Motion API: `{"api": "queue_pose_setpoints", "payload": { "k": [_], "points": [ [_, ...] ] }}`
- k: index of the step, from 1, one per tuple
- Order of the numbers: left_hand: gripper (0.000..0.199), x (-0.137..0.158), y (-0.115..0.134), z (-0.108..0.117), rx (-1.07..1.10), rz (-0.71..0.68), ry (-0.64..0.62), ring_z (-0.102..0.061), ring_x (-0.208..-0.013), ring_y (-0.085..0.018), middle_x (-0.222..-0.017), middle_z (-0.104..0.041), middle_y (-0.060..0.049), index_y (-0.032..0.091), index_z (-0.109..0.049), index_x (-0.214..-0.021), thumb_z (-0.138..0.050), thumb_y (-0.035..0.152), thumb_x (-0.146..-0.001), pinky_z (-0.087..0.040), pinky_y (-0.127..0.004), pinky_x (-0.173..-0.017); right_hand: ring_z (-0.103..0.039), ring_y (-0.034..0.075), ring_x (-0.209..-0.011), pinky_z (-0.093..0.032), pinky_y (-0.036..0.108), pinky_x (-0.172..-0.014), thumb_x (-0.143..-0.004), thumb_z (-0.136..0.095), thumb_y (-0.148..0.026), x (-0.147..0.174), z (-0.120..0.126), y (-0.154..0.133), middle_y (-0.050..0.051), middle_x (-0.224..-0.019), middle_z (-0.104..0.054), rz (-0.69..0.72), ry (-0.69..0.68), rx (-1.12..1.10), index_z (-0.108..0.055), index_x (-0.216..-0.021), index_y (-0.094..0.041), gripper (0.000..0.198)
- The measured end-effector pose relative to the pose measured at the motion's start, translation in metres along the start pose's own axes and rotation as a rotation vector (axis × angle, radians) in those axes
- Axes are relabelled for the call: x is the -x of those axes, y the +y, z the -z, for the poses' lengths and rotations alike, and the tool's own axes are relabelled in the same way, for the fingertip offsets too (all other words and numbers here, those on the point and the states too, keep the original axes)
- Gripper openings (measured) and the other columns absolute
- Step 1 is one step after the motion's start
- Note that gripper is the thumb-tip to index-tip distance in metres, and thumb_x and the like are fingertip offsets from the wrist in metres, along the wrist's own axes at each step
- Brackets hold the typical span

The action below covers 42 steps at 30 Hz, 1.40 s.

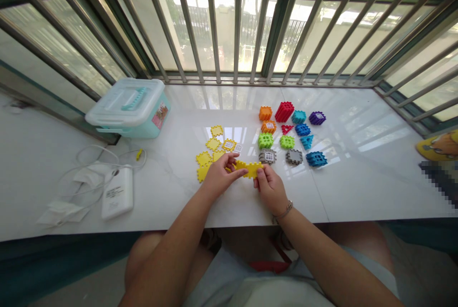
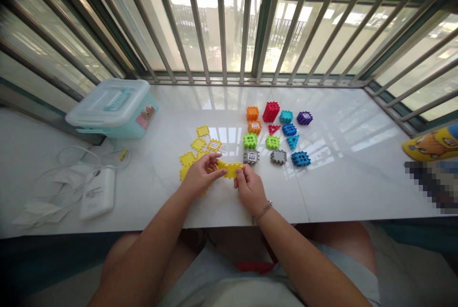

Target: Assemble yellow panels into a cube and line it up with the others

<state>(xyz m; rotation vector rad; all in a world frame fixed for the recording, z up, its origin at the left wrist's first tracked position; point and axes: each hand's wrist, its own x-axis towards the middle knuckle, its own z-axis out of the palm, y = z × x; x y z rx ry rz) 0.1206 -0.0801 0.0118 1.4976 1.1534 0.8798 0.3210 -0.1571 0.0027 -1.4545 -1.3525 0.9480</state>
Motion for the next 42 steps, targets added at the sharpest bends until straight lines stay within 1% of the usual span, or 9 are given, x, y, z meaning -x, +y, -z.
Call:
{"api": "queue_pose_setpoints", "payload": {
  "k": [5, 9, 14, 20, 25, 30, 36, 38, 42],
  "points": [
    [0.047, 0.000, 0.005, 0.009, 0.036, 0.091, -0.076, -0.054, -0.064, -0.012, -0.076, -0.067, 0.001, 0.019, -0.078, -0.099, -0.085, 0.062, -0.083, -0.042, -0.025, -0.061, -0.058, 0.016, -0.062, -0.044, 0.030, -0.063, -0.113, -0.043, -0.064, 0.000, -0.001, 0.001, -0.001, -0.070, -0.065, -0.009, 0.022, 0.016, -0.056, -0.089, -0.026, 0.047],
    [0.050, 0.001, 0.005, 0.012, 0.100, 0.099, -0.087, -0.054, -0.063, -0.012, -0.076, -0.067, 0.001, 0.018, -0.078, -0.099, -0.086, 0.064, -0.082, -0.040, -0.024, -0.060, -0.057, 0.016, -0.062, -0.043, 0.030, -0.064, -0.114, -0.043, -0.063, 0.000, 0.000, -0.001, -0.001, -0.071, -0.066, 0.005, 0.002, 0.038, -0.057, -0.089, -0.026, 0.047],
    [0.053, 0.000, 0.001, 0.012, 0.173, 0.125, -0.118, -0.058, -0.062, -0.012, -0.079, -0.070, 0.000, 0.019, -0.077, -0.101, -0.089, 0.066, -0.079, -0.048, -0.024, -0.060, -0.057, 0.016, -0.062, -0.044, 0.030, -0.066, -0.114, -0.043, -0.062, 0.000, 0.001, -0.003, -0.001, -0.072, -0.066, 0.022, -0.008, 0.065, -0.058, -0.090, -0.026, 0.047],
    [0.055, -0.006, -0.003, 0.030, 0.293, 0.114, 0.053, -0.060, -0.064, -0.011, -0.086, -0.072, -0.002, 0.019, -0.074, -0.097, -0.093, 0.066, -0.076, -0.052, -0.025, -0.059, -0.056, 0.016, -0.063, -0.043, 0.030, -0.065, -0.114, -0.041, -0.064, 0.000, 0.002, 0.002, -0.002, -0.071, -0.063, -0.022, 0.081, 0.015, -0.055, -0.091, -0.026, 0.046],
    [0.056, -0.006, -0.001, 0.039, 0.352, 0.115, 0.099, -0.056, -0.059, -0.009, -0.083, -0.071, -0.001, 0.019, -0.073, -0.099, -0.094, 0.065, -0.075, -0.047, -0.023, -0.055, -0.056, 0.016, -0.063, -0.043, 0.030, -0.065, -0.114, -0.043, -0.061, -0.002, 0.000, 0.001, -0.002, -0.069, -0.063, -0.001, 0.022, 0.057, -0.054, -0.089, -0.026, 0.044],
    [0.054, 0.000, 0.005, 0.025, 0.378, 0.133, -0.023, -0.046, -0.049, -0.006, -0.072, -0.061, 0.005, 0.020, -0.071, -0.101, -0.092, 0.064, -0.078, -0.038, -0.021, -0.048, -0.053, 0.015, -0.058, -0.039, 0.029, -0.059, -0.111, -0.052, -0.059, -0.001, -0.002, 0.002, -0.004, -0.067, -0.060, -0.014, 0.020, 0.087, -0.054, -0.094, -0.026, 0.037],
    [0.046, 0.006, 0.006, 0.013, 0.247, 0.085, -0.203, -0.057, -0.056, -0.010, -0.072, -0.063, 0.004, 0.021, -0.069, -0.118, -0.078, 0.060, -0.095, -0.046, -0.022, -0.052, -0.054, 0.016, -0.060, -0.038, 0.029, -0.059, -0.108, -0.057, -0.055, 0.000, -0.003, 0.000, -0.003, -0.069, -0.061, 0.033, -0.001, 0.179, -0.063, -0.104, -0.024, 0.031],
    [0.045, 0.006, 0.003, 0.009, 0.173, 0.066, -0.218, -0.061, -0.060, -0.012, -0.078, -0.067, 0.002, 0.021, -0.068, -0.125, -0.077, 0.055, -0.096, -0.051, -0.023, -0.056, -0.056, 0.016, -0.060, -0.039, 0.029, -0.059, -0.108, -0.057, -0.055, 0.000, -0.003, -0.001, -0.003, -0.070, -0.063, 0.039, -0.010, 0.184, -0.065, -0.108, -0.024, 0.031],
    [0.059, 0.005, -0.004, -0.002, 0.153, 0.023, -0.137, -0.073, -0.081, -0.016, -0.111, -0.073, -0.006, 0.023, -0.062, -0.139, -0.086, 0.043, -0.089, -0.062, -0.031, -0.076, -0.059, 0.017, -0.062, -0.041, 0.029, -0.060, -0.108, -0.057, -0.055, 0.000, -0.005, -0.002, -0.002, -0.072, -0.066, 0.046, -0.043, 0.195, -0.067, -0.116, -0.025, 0.033]
  ]
}}
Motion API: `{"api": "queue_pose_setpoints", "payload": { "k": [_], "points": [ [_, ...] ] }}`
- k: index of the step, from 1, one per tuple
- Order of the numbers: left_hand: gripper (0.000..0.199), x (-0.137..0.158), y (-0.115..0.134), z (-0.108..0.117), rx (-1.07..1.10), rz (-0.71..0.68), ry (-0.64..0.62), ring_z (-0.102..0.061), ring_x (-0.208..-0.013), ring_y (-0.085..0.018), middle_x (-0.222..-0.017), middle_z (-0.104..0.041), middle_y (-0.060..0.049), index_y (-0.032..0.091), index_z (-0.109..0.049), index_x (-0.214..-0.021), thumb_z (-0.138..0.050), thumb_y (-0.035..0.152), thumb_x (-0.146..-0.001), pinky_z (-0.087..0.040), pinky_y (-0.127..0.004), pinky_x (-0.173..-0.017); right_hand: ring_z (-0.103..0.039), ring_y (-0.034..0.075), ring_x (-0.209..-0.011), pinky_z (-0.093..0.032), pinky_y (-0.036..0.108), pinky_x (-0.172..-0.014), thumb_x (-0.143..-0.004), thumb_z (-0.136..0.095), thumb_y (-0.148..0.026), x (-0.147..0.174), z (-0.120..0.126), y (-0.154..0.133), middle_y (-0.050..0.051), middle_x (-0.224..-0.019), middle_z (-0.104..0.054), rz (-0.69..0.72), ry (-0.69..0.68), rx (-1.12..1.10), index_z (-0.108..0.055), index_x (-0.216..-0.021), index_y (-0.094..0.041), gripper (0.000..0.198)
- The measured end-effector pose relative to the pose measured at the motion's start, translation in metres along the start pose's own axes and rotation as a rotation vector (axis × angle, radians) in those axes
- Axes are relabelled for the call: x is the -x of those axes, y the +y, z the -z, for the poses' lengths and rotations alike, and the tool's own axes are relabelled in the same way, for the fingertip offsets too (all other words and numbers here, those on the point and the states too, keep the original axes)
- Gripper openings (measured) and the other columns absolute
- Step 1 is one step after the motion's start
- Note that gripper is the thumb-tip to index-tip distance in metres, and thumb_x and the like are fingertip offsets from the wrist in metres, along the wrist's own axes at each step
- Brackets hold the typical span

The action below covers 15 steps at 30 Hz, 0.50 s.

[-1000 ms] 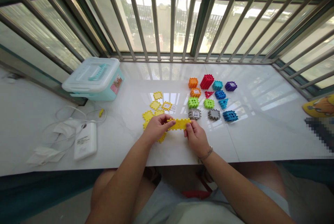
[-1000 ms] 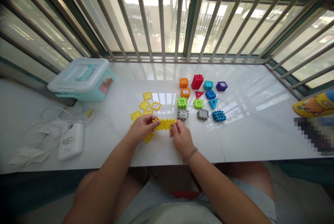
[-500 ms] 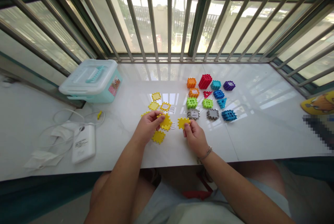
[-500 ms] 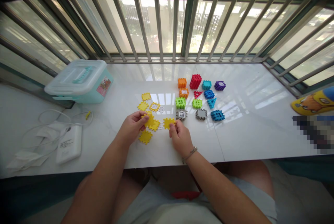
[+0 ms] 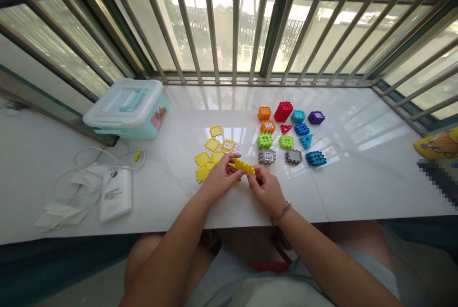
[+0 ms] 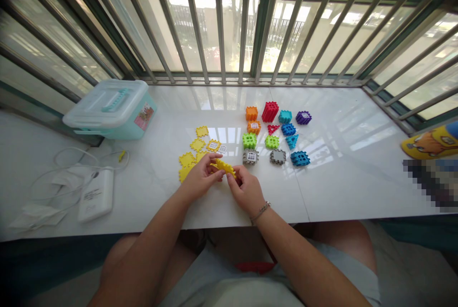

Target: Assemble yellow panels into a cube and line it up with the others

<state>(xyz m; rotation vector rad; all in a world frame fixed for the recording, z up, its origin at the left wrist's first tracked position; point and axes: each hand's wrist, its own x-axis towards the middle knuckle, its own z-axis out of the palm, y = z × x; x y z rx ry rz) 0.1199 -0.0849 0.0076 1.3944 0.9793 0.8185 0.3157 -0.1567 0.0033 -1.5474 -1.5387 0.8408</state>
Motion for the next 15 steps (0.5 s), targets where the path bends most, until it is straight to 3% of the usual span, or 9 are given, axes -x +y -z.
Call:
{"api": "queue_pose_setpoints", "payload": {
  "k": [5, 15],
  "points": [
    [0.062, -0.0008, -0.0048, -0.0054, 0.132, -0.024, -0.084, -0.078, -0.104, -0.022, -0.134, -0.071, -0.014, 0.022, -0.061, -0.139, -0.087, 0.049, -0.090, -0.063, -0.039, -0.096, -0.063, 0.018, -0.065, -0.044, 0.031, -0.064, -0.109, -0.055, -0.056, 0.0000, 0.0004, -0.0014, -0.001, -0.075, -0.069, 0.036, -0.026, 0.007, -0.067, -0.129, -0.026, 0.038],
    [0.061, 0.0013, 0.0018, -0.0014, 0.235, -0.023, -0.168, -0.075, -0.118, -0.024, -0.148, -0.067, -0.017, 0.022, -0.060, -0.141, -0.084, 0.052, -0.093, -0.060, -0.039, -0.105, -0.062, 0.019, -0.065, -0.045, 0.032, -0.064, -0.110, -0.054, -0.057, 0.0003, 0.0007, -0.0016, -0.001, -0.077, -0.068, 0.059, -0.040, -0.001, -0.068, -0.133, -0.028, 0.040]
  ]
}}
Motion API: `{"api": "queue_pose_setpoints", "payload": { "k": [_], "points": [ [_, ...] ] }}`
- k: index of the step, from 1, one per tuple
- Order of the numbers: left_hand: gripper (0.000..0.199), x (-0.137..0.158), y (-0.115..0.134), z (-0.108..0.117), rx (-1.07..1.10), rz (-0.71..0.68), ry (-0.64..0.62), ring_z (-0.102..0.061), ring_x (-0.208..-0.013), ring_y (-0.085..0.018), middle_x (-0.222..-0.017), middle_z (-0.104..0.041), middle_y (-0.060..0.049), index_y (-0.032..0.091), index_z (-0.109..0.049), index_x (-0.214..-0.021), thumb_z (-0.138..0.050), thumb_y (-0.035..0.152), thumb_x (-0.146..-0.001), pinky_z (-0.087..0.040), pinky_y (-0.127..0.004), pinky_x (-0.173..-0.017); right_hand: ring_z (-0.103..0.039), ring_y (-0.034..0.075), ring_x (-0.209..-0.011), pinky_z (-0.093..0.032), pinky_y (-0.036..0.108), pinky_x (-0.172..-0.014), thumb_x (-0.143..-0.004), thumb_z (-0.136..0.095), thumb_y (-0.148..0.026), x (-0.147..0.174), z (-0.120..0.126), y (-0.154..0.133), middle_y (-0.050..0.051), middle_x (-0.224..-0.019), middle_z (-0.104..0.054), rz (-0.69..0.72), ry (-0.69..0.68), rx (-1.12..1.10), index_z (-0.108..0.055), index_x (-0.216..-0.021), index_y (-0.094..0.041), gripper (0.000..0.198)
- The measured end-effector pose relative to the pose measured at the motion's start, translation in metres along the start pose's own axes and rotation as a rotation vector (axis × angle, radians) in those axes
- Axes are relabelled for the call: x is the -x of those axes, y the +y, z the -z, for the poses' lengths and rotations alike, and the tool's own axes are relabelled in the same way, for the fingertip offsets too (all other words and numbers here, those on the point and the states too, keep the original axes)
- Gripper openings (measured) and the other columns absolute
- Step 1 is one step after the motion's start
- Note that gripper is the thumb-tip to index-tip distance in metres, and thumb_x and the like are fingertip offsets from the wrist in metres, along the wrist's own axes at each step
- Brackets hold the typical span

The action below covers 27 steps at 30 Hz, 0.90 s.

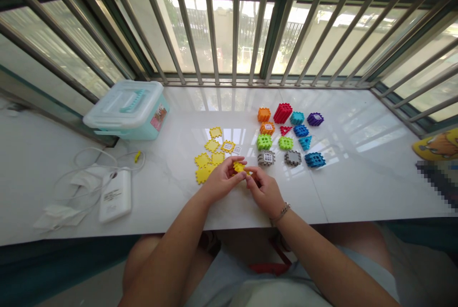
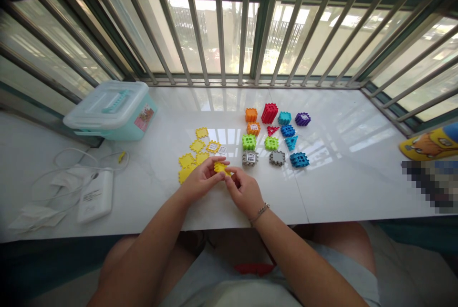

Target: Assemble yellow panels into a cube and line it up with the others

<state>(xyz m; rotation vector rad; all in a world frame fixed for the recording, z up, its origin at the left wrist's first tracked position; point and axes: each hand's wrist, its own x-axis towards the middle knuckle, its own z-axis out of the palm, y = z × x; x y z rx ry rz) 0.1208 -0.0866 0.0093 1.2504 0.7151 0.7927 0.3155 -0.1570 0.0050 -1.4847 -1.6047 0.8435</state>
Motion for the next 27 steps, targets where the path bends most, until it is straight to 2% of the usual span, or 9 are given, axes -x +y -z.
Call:
{"api": "queue_pose_setpoints", "payload": {
  "k": [3, 6, 11, 20, 27],
  "points": [
    [0.065, 0.003, 0.006, 0.002, -0.006, 0.015, -0.018, -0.073, -0.122, -0.026, -0.142, -0.069, -0.017, 0.023, -0.058, -0.145, -0.083, 0.052, -0.092, -0.061, -0.038, -0.103, -0.060, 0.017, -0.064, -0.046, 0.031, -0.063, -0.105, -0.064, -0.057, 0.000, -0.001, -0.001, -0.001, -0.080, -0.067, -0.015, 0.035, -0.001, -0.067, -0.130, -0.026, 0.040],
    [0.068, 0.005, 0.012, 0.005, -0.055, 0.041, -0.038, -0.075, -0.108, -0.023, -0.124, -0.075, -0.012, 0.022, -0.057, -0.150, -0.082, 0.049, -0.093, -0.061, -0.033, -0.091, -0.060, 0.016, -0.065, -0.049, 0.030, -0.063, -0.100, -0.071, -0.058, -0.001, -0.001, -0.002, -0.001, -0.084, -0.068, -0.032, 0.029, -0.027, -0.064, -0.139, -0.025, 0.051],
    [0.065, 0.006, 0.015, 0.008, -0.113, 0.059, -0.024, -0.071, -0.090, -0.019, -0.102, -0.074, -0.006, 0.022, -0.059, -0.152, -0.078, 0.041, -0.094, -0.056, -0.028, -0.076, -0.061, 0.016, -0.065, -0.050, 0.030, -0.062, -0.094, -0.079, -0.057, -0.002, -0.002, -0.002, 0.000, -0.087, -0.070, -0.052, 0.012, -0.017, -0.061, -0.147, -0.024, 0.065],
    [0.061, 0.007, 0.015, 0.004, -0.193, 0.054, 0.017, -0.062, -0.072, -0.016, -0.084, -0.066, 0.001, 0.025, -0.063, -0.148, -0.073, 0.030, -0.088, -0.051, -0.026, -0.065, -0.066, 0.018, -0.070, -0.050, 0.030, -0.065, -0.093, -0.081, -0.056, -0.003, -0.006, 0.000, -0.001, -0.082, -0.071, -0.062, -0.001, 0.035, -0.063, -0.137, -0.025, 0.057],
    [0.076, 0.009, 0.018, 0.006, -0.269, 0.129, -0.019, -0.049, -0.060, -0.014, -0.076, -0.061, 0.005, 0.026, -0.053, -0.161, -0.061, 0.020, -0.086, -0.042, -0.026, -0.057, -0.065, 0.016, -0.067, -0.048, 0.030, -0.066, -0.093, -0.081, -0.050, -0.003, -0.005, -0.002, -0.004, -0.079, -0.070, -0.046, -0.053, 0.097, -0.062, -0.141, -0.027, 0.056]
  ]
}}
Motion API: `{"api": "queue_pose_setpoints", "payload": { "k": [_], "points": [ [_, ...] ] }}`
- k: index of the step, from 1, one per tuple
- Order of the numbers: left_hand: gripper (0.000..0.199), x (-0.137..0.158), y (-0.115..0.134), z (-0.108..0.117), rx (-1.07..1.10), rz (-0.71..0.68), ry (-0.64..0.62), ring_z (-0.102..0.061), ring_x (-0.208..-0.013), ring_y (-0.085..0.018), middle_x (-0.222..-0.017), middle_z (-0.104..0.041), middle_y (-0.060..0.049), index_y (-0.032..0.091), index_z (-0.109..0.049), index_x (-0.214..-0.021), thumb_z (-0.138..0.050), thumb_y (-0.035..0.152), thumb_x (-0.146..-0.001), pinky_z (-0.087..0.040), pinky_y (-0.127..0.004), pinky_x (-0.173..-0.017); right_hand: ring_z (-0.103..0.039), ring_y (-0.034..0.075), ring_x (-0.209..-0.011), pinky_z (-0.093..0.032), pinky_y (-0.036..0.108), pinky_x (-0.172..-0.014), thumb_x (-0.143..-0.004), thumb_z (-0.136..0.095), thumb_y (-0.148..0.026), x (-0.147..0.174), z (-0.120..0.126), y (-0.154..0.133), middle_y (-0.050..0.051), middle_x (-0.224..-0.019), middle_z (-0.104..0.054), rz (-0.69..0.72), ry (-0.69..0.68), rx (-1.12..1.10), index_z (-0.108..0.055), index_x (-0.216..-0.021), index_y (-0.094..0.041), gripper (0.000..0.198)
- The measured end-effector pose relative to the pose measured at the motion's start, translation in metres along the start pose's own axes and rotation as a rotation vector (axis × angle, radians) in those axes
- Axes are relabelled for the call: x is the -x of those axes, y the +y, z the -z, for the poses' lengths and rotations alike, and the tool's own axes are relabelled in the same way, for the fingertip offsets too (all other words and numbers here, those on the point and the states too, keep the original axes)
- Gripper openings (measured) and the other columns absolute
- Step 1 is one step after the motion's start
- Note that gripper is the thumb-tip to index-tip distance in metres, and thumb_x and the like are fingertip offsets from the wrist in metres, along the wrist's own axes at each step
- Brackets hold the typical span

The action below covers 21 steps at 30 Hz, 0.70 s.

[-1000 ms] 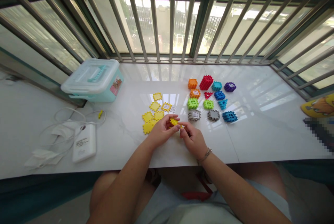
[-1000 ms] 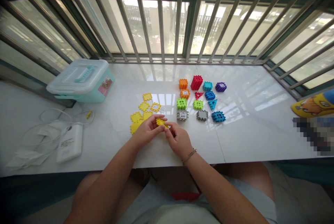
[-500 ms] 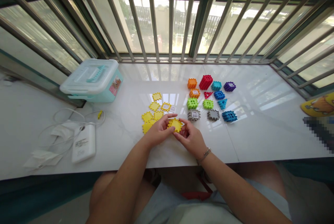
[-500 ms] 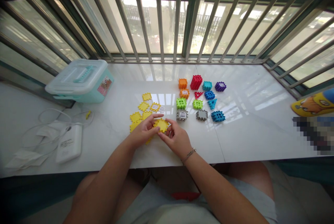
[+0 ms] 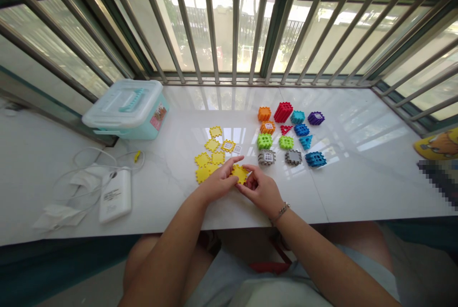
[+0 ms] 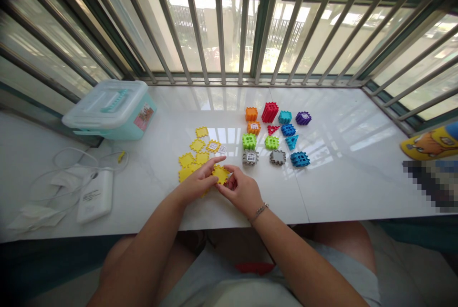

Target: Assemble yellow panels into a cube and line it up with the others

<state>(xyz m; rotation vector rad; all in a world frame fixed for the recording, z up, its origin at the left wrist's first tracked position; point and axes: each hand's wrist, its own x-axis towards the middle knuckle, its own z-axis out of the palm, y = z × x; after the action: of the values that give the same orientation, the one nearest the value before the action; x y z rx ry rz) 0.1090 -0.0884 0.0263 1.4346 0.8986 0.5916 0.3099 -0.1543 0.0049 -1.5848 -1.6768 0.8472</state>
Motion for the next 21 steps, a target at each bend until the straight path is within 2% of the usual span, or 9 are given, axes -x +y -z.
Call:
{"api": "queue_pose_setpoints", "payload": {
  "k": [2, 5, 8, 10, 12, 15, 17, 21],
  "points": [
    [0.078, 0.000, -0.001, 0.000, -0.029, -0.007, 0.008, -0.052, -0.062, -0.015, -0.084, -0.066, 0.003, 0.026, -0.053, -0.162, -0.060, 0.019, -0.085, -0.044, -0.027, -0.058, -0.065, 0.016, -0.067, -0.047, 0.029, -0.067, -0.093, -0.081, -0.049, 0.000, 0.000, 0.000, -0.005, -0.078, -0.069, 0.006, -0.004, 0.014, -0.062, -0.143, -0.027, 0.057],
    [0.080, -0.002, -0.005, 0.001, -0.069, -0.026, 0.006, -0.060, -0.076, -0.016, -0.109, -0.074, -0.003, 0.025, -0.051, -0.164, -0.059, 0.019, -0.084, -0.051, -0.029, -0.071, -0.065, 0.015, -0.067, -0.047, 0.029, -0.067, -0.093, -0.081, -0.046, 0.000, 0.000, -0.001, -0.006, -0.077, -0.069, 0.005, -0.006, 0.019, -0.062, -0.142, -0.026, 0.057],
    [0.081, -0.004, -0.009, 0.001, -0.071, -0.037, -0.021, -0.065, -0.094, -0.019, -0.136, -0.071, -0.007, 0.024, -0.048, -0.166, -0.061, 0.020, -0.086, -0.054, -0.033, -0.088, -0.064, 0.014, -0.065, -0.046, 0.027, -0.066, -0.091, -0.080, -0.043, 0.000, -0.001, -0.001, -0.007, -0.075, -0.067, -0.011, -0.003, 0.015, -0.063, -0.138, -0.023, 0.054],
    [0.077, -0.005, -0.011, 0.001, 0.004, -0.031, -0.047, -0.066, -0.107, -0.022, -0.147, -0.066, -0.008, 0.025, -0.049, -0.166, -0.063, 0.025, -0.090, -0.054, -0.036, -0.097, -0.062, 0.014, -0.064, -0.045, 0.027, -0.066, -0.090, -0.080, -0.043, 0.001, -0.001, -0.002, -0.007, -0.072, -0.065, -0.012, 0.011, 0.006, -0.063, -0.135, -0.022, 0.052],
    [0.068, -0.006, -0.012, 0.000, 0.159, 0.007, -0.071, -0.067, -0.114, -0.024, -0.147, -0.066, -0.009, 0.026, -0.052, -0.163, -0.064, 0.033, -0.096, -0.055, -0.038, -0.099, -0.060, 0.013, -0.062, -0.044, 0.026, -0.065, -0.089, -0.080, -0.043, 0.001, 0.000, -0.002, -0.008, -0.070, -0.063, -0.008, 0.032, -0.018, -0.063, -0.133, -0.021, 0.052],
    [0.060, -0.006, -0.011, -0.002, 0.448, 0.091, -0.101, -0.071, -0.112, -0.025, -0.133, -0.072, -0.011, 0.024, -0.059, -0.157, -0.064, 0.048, -0.102, -0.059, -0.036, -0.092, -0.055, 0.012, -0.059, -0.044, 0.025, -0.063, -0.088, -0.081, -0.044, 0.003, 0.001, -0.001, -0.010, -0.067, -0.057, 0.010, 0.062, -0.092, -0.062, -0.131, -0.020, 0.053],
    [0.057, -0.005, -0.010, -0.002, 0.583, 0.133, -0.114, -0.073, -0.108, -0.025, -0.127, -0.075, -0.013, 0.021, -0.066, -0.148, -0.071, 0.051, -0.099, -0.061, -0.033, -0.087, -0.052, 0.011, -0.057, -0.043, 0.025, -0.061, -0.088, -0.081, -0.043, 0.004, 0.002, -0.001, -0.012, -0.065, -0.053, 0.032, 0.063, -0.149, -0.061, -0.132, -0.020, 0.054],
    [0.052, -0.005, -0.009, 0.000, 0.687, 0.192, -0.142, -0.075, -0.103, -0.022, -0.122, -0.076, -0.014, 0.017, -0.075, -0.130, -0.087, 0.047, -0.090, -0.063, -0.028, -0.085, -0.048, 0.010, -0.056, -0.041, 0.023, -0.059, -0.088, -0.082, -0.043, 0.005, 0.003, -0.002, -0.012, -0.064, -0.050, 0.067, 0.051, -0.211, -0.061, -0.135, -0.020, 0.056]
  ]
}}
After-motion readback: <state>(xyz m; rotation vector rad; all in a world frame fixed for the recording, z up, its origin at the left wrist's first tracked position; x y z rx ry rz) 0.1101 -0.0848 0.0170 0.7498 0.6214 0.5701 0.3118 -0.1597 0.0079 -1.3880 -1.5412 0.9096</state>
